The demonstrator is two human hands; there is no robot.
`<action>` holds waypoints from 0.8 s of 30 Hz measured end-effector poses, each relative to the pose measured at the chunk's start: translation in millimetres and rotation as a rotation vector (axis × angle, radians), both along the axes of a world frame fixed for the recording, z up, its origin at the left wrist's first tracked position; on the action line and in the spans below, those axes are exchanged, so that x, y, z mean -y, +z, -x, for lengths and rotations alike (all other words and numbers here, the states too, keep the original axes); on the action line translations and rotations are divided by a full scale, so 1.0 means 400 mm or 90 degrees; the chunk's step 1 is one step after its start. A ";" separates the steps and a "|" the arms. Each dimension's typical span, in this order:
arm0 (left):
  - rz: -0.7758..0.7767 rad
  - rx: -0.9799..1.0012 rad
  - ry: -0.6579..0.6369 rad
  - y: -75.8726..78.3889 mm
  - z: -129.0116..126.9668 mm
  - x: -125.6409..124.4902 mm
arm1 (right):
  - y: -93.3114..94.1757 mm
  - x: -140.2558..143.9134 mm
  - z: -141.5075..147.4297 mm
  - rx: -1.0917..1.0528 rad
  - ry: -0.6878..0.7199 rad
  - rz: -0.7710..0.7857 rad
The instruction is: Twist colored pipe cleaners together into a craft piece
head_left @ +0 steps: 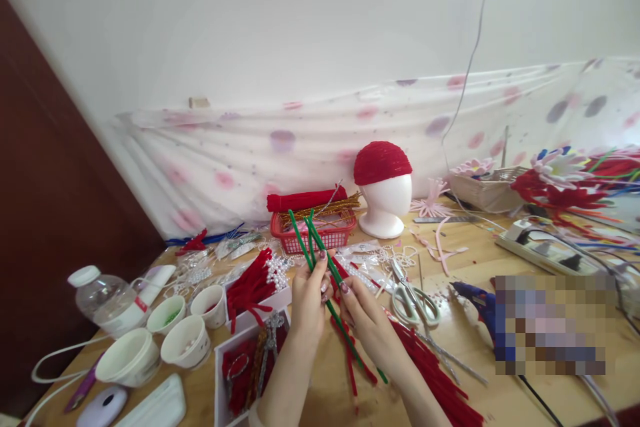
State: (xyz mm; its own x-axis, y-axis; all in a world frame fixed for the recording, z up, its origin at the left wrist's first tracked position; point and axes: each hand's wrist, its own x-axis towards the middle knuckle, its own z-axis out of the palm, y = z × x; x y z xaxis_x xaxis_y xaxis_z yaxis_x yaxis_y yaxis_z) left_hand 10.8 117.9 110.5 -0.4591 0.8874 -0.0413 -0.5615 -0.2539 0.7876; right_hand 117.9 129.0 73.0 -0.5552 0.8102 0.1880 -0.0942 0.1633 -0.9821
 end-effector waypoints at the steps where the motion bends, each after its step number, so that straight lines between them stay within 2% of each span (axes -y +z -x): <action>1: 0.002 0.000 0.001 -0.001 0.000 0.002 | -0.001 0.001 -0.001 0.000 0.000 0.003; 14: 0.025 -0.007 0.004 0.001 -0.015 0.018 | 0.008 0.009 0.000 -0.031 -0.021 0.007; 24: 0.074 -0.026 0.020 -0.006 -0.041 0.029 | 0.012 0.015 0.010 -0.014 -0.076 -0.074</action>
State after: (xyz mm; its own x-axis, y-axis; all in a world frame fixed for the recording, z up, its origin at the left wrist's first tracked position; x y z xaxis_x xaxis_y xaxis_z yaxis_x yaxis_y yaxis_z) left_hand 27.4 106.2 108.1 -0.4905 0.8626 -0.1235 -0.5209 -0.1767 0.8352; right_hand 114.0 122.9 77.6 -0.4502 0.8424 0.2961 -0.0889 0.2877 -0.9536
